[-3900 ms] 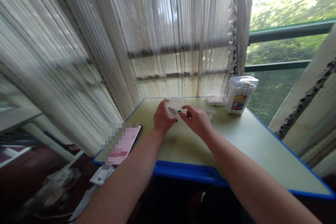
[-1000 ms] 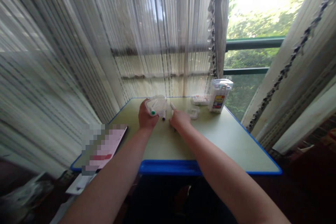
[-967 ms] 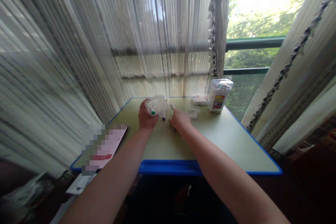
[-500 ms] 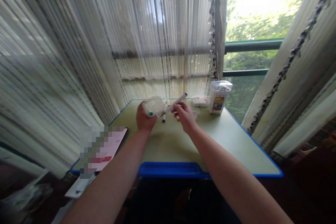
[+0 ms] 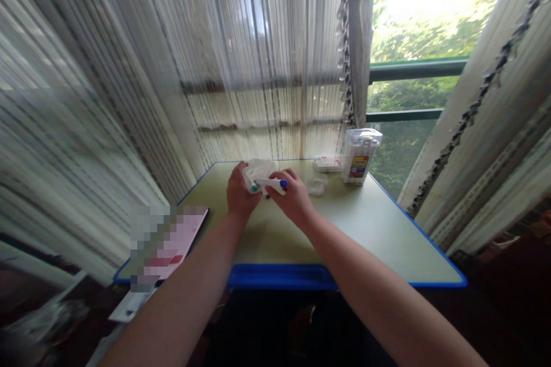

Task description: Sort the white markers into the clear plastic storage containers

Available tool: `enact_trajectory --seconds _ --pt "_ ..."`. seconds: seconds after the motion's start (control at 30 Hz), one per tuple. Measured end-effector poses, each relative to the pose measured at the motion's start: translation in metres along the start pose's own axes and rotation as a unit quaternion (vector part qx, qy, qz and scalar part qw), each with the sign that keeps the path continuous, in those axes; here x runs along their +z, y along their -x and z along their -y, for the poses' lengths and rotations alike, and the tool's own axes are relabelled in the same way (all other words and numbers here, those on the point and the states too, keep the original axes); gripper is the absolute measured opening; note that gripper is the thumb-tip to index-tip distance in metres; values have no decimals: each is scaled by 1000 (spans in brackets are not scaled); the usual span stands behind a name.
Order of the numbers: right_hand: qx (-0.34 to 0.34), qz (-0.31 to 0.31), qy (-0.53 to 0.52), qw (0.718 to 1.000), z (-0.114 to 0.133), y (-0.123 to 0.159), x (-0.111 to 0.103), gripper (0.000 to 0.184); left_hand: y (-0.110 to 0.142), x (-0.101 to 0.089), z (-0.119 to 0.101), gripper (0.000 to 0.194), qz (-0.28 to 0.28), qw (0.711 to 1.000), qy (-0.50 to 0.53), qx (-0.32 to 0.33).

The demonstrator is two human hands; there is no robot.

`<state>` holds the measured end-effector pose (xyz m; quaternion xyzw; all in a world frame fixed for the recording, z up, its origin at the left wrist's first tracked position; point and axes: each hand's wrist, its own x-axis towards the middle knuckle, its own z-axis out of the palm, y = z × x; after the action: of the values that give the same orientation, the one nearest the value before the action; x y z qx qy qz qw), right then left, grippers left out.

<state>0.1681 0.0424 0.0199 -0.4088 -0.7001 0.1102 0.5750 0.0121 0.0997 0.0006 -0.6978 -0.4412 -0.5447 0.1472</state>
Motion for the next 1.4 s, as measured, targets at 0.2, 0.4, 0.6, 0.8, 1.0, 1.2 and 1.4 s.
enact_trajectory --seconds 0.2,0.4,0.6,0.8,1.0,1.2,1.4 --pt "-1 54 11 998 6 5 0 23 0 3 -2 63 11 1000 -2 1" --pt "-22 91 40 995 11 7 -1 37 -1 4 -3 59 16 1000 1 8" --pt "-42 75 43 995 7 6 1 28 -1 4 -3 60 19 1000 -8 21" --pt "-50 62 65 995 2 5 3 13 0 5 -2 67 28 1000 -2 12" --pt "-37 71 82 993 8 5 -1 19 -1 4 -3 64 25 1000 5 10" --pt "-55 86 111 989 8 6 -2 28 0 -1 -6 61 44 999 12 14" --pt "-33 87 148 985 10 8 -4 33 2 1 -3 65 32 999 27 4"
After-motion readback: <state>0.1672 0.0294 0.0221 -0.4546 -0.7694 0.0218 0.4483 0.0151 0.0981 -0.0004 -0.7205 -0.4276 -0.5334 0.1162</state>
